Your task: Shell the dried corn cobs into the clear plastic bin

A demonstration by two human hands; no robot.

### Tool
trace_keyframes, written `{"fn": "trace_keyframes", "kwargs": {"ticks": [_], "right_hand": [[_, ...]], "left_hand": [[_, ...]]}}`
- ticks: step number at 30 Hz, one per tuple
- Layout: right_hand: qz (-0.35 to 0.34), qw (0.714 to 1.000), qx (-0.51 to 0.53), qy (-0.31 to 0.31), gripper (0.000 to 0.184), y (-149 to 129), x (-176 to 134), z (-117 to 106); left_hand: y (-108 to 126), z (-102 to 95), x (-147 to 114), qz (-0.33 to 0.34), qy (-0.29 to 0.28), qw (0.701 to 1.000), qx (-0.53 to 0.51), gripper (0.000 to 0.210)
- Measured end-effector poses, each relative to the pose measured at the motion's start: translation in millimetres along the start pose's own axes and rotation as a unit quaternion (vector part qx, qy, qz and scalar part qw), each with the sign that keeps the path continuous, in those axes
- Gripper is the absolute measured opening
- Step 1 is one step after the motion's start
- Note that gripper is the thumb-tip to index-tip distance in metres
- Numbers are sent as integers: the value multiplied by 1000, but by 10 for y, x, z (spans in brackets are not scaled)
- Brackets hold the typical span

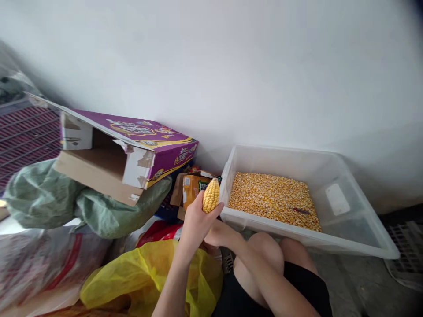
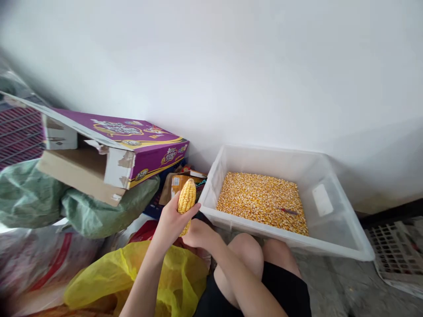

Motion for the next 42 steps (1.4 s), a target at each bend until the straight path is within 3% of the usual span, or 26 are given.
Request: {"fn": "trace_keyframes", "kwargs": {"ticks": [1,2,4,6,8,11,13,16,20,24,27,31,36,39,42], "right_hand": [[11,1000,9,12,15,-12,-76,-255],[61,994,85,26,18,12,-168,-521],[123,960,235,88,27,-20,-363,-1095],[97,927,284,226,35,-134,-553,-1754],[79,919,286,262,45,-255,-694,-2065],[53,927,246,279,47,-361,-810,-2253],[26,916,233,326,43,-365,-909,-2399],[-5,902,232,364,38,-323,-1088,-2593],[-19,915,212,343,40,-291,-1261,-2778],[4,946,142,291,38,-313,-1269,-2891],[19,950,67,305,35,-331,-1233,-3055],[-21,923,39,381,20,-402,-1201,-3380],[-100,872,-17,479,17,-512,-1189,-3732],[-112,836,-73,533,17,-509,-1167,-3838],[-99,832,-93,539,17,-402,-1044,-3832]], "left_hand": [[79,50,5,30,5,998,53,27],[167,109,4,62,5,993,102,26],[370,244,-20,134,4,975,177,22],[592,396,-70,213,4,953,217,19],[802,552,-137,282,0,932,229,17],[1065,729,-218,347,-11,914,209,16],[1204,776,-236,360,-27,918,167,24],[1327,810,-230,338,-94,933,80,38],[1376,909,-283,306,-194,932,27,30],[1421,970,-284,324,-145,934,53,37],[1528,1062,-272,363,-106,921,90,42],[1801,1204,-191,415,-85,899,115,44],[2071,1387,31,427,-51,895,118,38],[2080,1515,149,419,-43,900,110,40],[1986,1605,218,412,-37,904,107,43]]}}
Point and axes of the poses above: each hand's wrist, its own x-axis towards the middle knuckle, its own z-axis out of the palm, y = z × x, the point moved 10 cm from there along x, towards the middle knuckle, and after that the axes turned 14 degrees about y, right-handed, at the moved point
